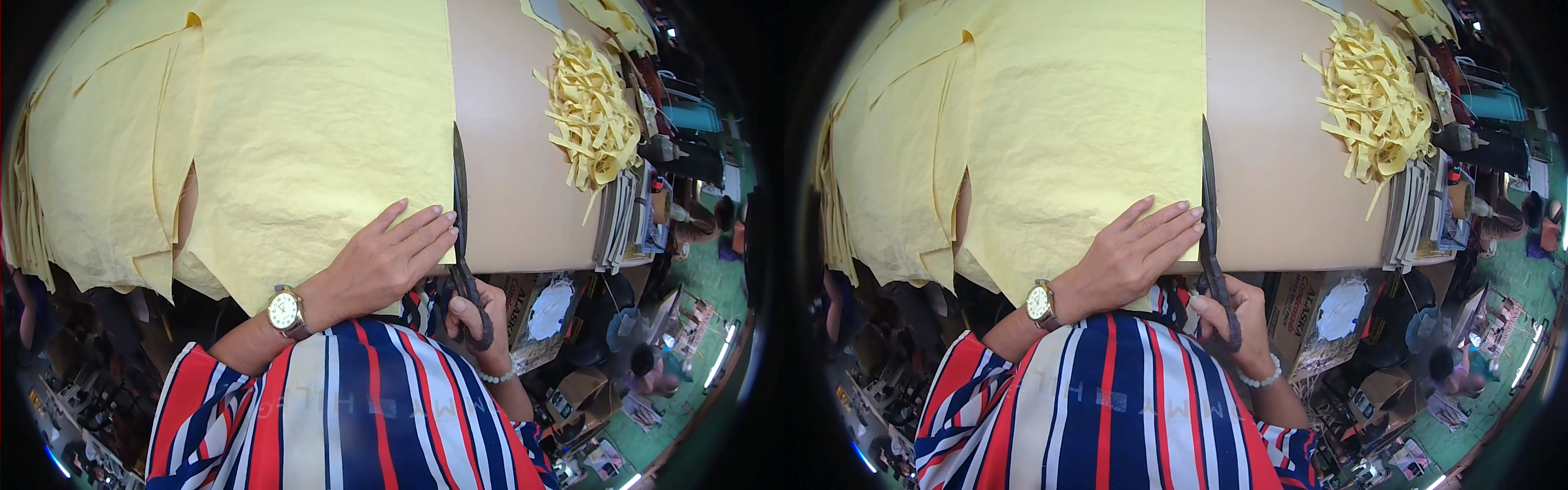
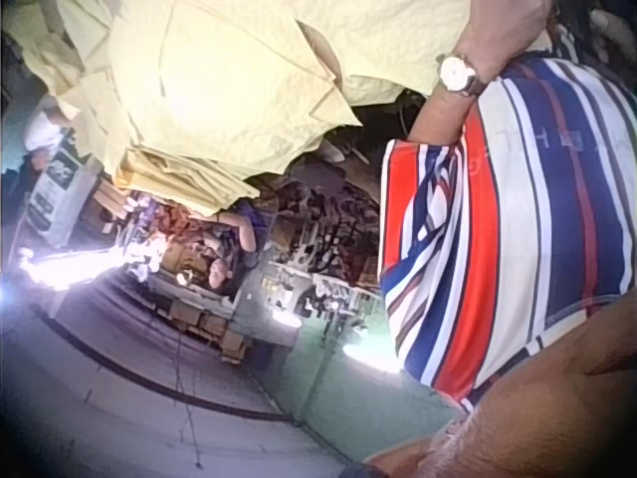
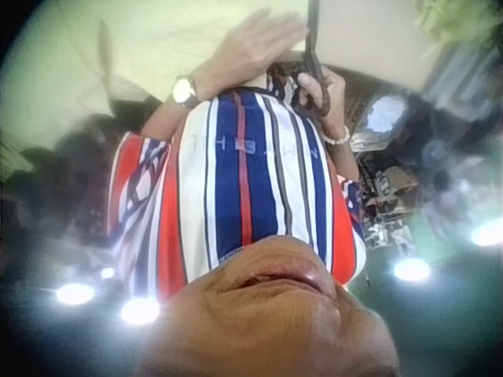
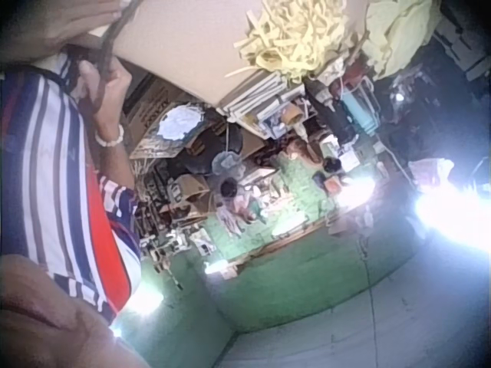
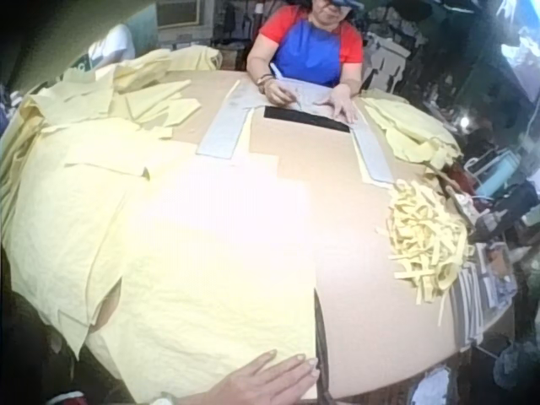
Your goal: The person cuts yellow fabric using large shears, following a pre-cut shape as a guide and moving the fabric across a large table in a workshop.
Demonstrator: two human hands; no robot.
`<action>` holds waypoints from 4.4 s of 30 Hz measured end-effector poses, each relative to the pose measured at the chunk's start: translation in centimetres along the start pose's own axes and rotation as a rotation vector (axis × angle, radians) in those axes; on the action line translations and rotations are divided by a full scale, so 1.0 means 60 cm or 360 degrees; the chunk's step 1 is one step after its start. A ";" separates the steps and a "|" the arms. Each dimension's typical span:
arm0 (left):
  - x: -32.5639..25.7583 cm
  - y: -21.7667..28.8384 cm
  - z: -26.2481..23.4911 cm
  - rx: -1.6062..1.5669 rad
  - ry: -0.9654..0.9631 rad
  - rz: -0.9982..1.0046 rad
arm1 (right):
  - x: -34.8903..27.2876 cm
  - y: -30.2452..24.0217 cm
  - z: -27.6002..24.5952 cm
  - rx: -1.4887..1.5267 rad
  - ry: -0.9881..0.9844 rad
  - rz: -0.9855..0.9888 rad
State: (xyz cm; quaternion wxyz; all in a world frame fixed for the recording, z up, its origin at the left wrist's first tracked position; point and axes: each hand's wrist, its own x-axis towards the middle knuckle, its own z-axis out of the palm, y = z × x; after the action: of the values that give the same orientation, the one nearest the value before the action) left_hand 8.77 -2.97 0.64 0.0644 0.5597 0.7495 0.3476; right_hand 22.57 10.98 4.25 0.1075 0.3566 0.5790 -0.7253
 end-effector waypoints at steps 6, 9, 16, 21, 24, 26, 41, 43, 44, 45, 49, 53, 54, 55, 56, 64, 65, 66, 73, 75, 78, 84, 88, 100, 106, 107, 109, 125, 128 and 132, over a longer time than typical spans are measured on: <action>-0.001 0.000 -0.001 -0.0015 0.0003 -0.0003 | -0.006 0.004 0.002 -0.0092 0.0052 0.0083; -0.002 -0.001 0.000 -0.0014 0.0002 0.0005 | -0.009 0.002 0.003 -0.0186 0.0065 0.0106; -0.007 -0.001 -0.002 -0.0070 -0.0006 0.0025 | 0.003 -0.002 0.006 0.0017 0.0041 0.0016; -0.013 -0.001 -0.004 -0.0100 -0.0008 0.0024 | 0.012 -0.006 0.007 0.0126 -0.0014 -0.0082; -0.013 0.000 -0.006 -0.0112 0.0003 0.0019 | 0.016 0.000 0.002 0.0132 -0.0067 -0.0149; -0.014 0.001 -0.007 -0.0123 0.0011 0.0016 | 0.020 -0.002 0.002 0.0115 -0.0078 -0.0160; -0.019 0.000 -0.012 -0.0107 0.0046 0.0086 | 0.018 -0.008 0.009 0.0037 0.0015 -0.0097; -0.020 0.000 -0.013 -0.0117 0.0052 0.0083 | 0.016 -0.010 0.010 0.0035 0.0031 -0.0062; -0.020 0.000 -0.013 -0.0124 0.0055 0.0081 | 0.014 -0.010 0.008 0.0049 0.0033 -0.0034; -0.021 0.000 -0.014 -0.0129 0.0058 0.0078 | 0.013 -0.010 0.008 0.0063 0.0035 -0.0006; -0.025 -0.001 -0.013 -0.0151 0.0059 0.0079 | 0.011 -0.012 0.012 -0.0015 0.0050 -0.0002; -0.029 0.000 -0.016 -0.0167 0.0040 0.0046 | 0.010 -0.011 0.014 -0.0092 0.0065 0.0031; -0.030 0.000 -0.017 -0.0168 0.0031 0.0034 | 0.010 -0.010 0.015 -0.0098 0.0077 0.0040; -0.030 0.000 -0.018 -0.0172 0.0039 0.0036 | 0.009 -0.009 0.016 -0.0114 0.0080 0.0037; -0.032 -0.001 -0.016 -0.0175 0.0045 0.0038 | 0.008 -0.007 0.016 -0.0129 0.0082 0.0034; -0.033 -0.005 -0.020 -0.0207 0.0012 0.0079 | 0.016 -0.008 0.023 0.0045 0.0060 0.0007; -0.031 -0.002 -0.022 -0.0208 0.0004 0.0097 | 0.017 -0.014 0.024 0.0051 0.0063 0.0003; -0.029 -0.001 -0.025 -0.0210 -0.0004 0.0116 | 0.019 -0.022 0.025 0.0057 0.0066 0.0000; -0.030 -0.002 -0.029 -0.0198 -0.0050 0.0125 | 0.031 -0.016 0.018 0.0283 -0.0066 -0.0100; -0.030 -0.003 -0.028 -0.0216 -0.0036 0.0120 | 0.025 -0.016 0.018 0.0236 -0.0066 -0.0109; -0.029 -0.002 -0.030 -0.0236 -0.0019 0.0115 | 0.016 -0.010 0.021 0.0168 -0.0058 -0.0133; -0.028 -0.003 -0.030 -0.0257 -0.0034 0.0118 | 0.007 -0.019 0.029 0.0142 -0.0014 -0.0103; -0.031 -0.004 -0.030 -0.0268 -0.0070 0.0123 | 0.008 -0.024 0.029 0.0169 0.0001 -0.0075; -0.031 -0.003 -0.033 -0.0320 -0.0102 0.0150 | 0.002 -0.015 0.036 0.0177 0.0048 -0.0119; -0.036 -0.003 -0.035 -0.0365 -0.0094 0.0172 | -0.001 -0.021 0.043 0.0158 0.0082 -0.0099; -0.037 -0.004 -0.034 -0.0367 -0.0097 0.0177 | -0.001 -0.020 0.043 0.0160 0.0083 -0.0092; -0.036 -0.004 -0.037 -0.0364 -0.0099 0.0191 | -0.002 -0.017 0.042 0.0160 0.0081 -0.0075; -0.048 -0.019 -0.035 -0.0382 -0.0048 0.0284 | 0.019 -0.018 0.070 0.0211 0.0151 -0.0131; -0.043 -0.014 -0.039 -0.0391 -0.0082 0.0300 | 0.016 -0.022 0.073 0.0249 0.0168 -0.0173; -0.041 -0.013 -0.037 -0.0471 0.0007 0.0303 | 0.012 -0.022 0.076 0.0145 0.0191 -0.0100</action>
State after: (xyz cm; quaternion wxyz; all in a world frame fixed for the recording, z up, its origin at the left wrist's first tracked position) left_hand 7.98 -6.23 1.11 0.1113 0.6118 0.6340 0.4597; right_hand 19.47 7.40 5.14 0.0335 0.3856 0.5618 -0.7312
